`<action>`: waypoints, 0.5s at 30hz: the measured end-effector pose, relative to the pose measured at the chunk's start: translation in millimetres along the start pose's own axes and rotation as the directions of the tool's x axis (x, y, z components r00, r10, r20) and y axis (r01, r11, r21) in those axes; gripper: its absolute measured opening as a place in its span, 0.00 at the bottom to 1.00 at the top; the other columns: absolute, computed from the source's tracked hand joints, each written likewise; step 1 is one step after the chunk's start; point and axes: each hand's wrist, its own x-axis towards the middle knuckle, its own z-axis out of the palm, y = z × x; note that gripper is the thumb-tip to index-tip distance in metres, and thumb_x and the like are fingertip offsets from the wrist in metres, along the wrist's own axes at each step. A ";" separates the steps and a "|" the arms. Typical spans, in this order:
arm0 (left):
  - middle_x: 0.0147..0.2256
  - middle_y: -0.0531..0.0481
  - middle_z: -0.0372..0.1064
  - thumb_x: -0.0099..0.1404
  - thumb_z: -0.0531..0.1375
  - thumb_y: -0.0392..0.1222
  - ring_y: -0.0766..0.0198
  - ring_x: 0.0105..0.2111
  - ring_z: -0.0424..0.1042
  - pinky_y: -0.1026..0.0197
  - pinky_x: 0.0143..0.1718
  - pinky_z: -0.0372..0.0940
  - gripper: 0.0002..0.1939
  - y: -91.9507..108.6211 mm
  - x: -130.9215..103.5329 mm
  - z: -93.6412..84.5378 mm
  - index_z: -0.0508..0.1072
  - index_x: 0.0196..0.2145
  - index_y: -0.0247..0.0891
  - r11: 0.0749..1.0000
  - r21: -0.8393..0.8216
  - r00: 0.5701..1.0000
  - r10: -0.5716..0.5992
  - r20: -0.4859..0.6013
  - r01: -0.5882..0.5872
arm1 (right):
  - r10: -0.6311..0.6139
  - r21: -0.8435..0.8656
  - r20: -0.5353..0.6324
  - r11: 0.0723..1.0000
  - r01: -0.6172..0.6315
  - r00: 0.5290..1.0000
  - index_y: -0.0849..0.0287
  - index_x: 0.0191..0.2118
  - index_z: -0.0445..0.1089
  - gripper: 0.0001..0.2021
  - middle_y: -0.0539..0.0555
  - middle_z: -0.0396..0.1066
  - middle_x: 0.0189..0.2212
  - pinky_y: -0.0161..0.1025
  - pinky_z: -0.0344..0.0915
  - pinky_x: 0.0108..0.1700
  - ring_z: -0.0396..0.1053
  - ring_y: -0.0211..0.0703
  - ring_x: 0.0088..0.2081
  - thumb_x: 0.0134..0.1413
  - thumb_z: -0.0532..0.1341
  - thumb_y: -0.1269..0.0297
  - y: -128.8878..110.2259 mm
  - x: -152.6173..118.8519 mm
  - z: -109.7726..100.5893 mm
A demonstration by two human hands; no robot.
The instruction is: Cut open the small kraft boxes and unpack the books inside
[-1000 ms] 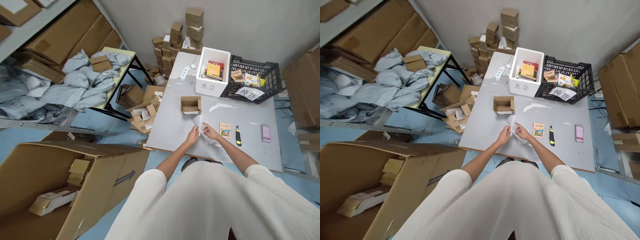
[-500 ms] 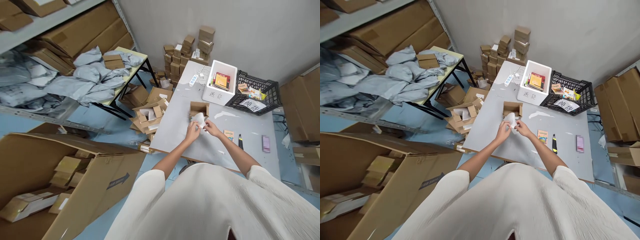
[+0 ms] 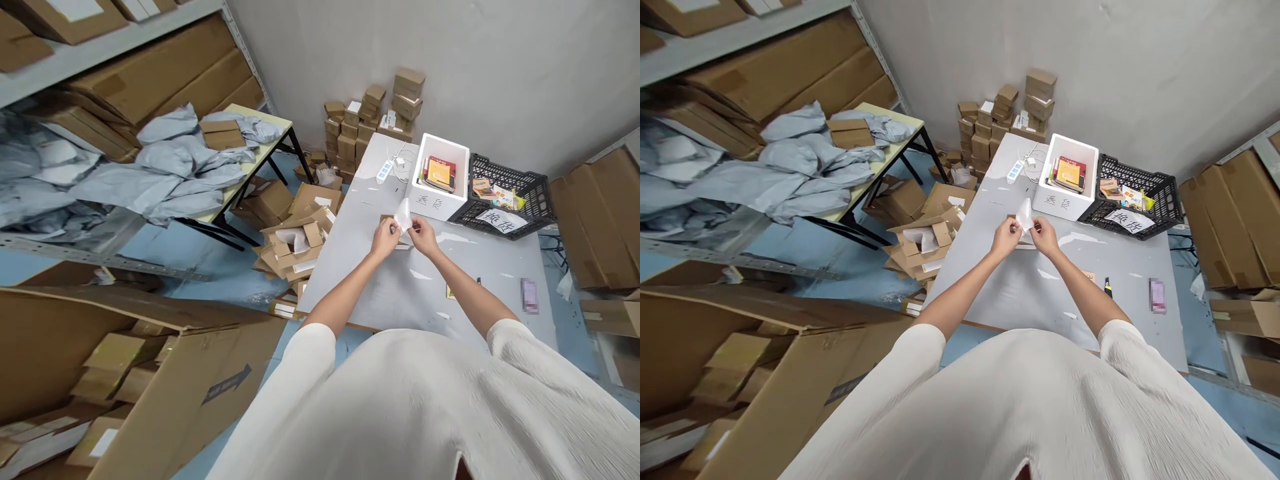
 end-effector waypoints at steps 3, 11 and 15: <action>0.47 0.45 0.75 0.76 0.57 0.36 0.56 0.44 0.74 0.56 0.49 0.69 0.05 -11.7 8.8 -0.6 0.73 0.44 0.43 0.992 0.113 0.998 0.058 0.024 -0.060 | 0.020 -0.070 0.030 0.997 -0.018 0.999 0.55 0.54 0.70 0.16 0.59 0.77 0.48 0.49 0.72 0.53 0.74 0.51 0.45 0.67 0.58 0.54 7.5 6.8 8.1; 0.47 0.41 0.79 0.75 0.55 0.32 0.49 0.55 0.75 0.45 0.67 0.59 0.11 -35.3 17.9 7.4 0.76 0.47 0.43 0.924 0.361 0.977 0.050 0.208 -0.124 | -0.144 -0.309 0.206 0.929 0.204 0.968 0.55 0.62 0.73 0.20 0.62 0.75 0.53 0.50 0.70 0.55 0.70 0.57 0.52 0.73 0.51 0.66 28.4 3.4 20.0; 0.56 0.40 0.78 0.73 0.57 0.31 0.44 0.69 0.65 0.35 0.73 0.46 0.14 -39.1 12.9 7.0 0.78 0.48 0.45 0.903 0.404 0.967 0.045 0.249 -0.146 | -0.057 -0.471 0.274 0.863 0.185 0.960 0.57 0.53 0.80 0.19 0.64 0.77 0.46 0.49 0.66 0.54 0.69 0.59 0.53 0.72 0.51 0.69 48.1 14.2 28.6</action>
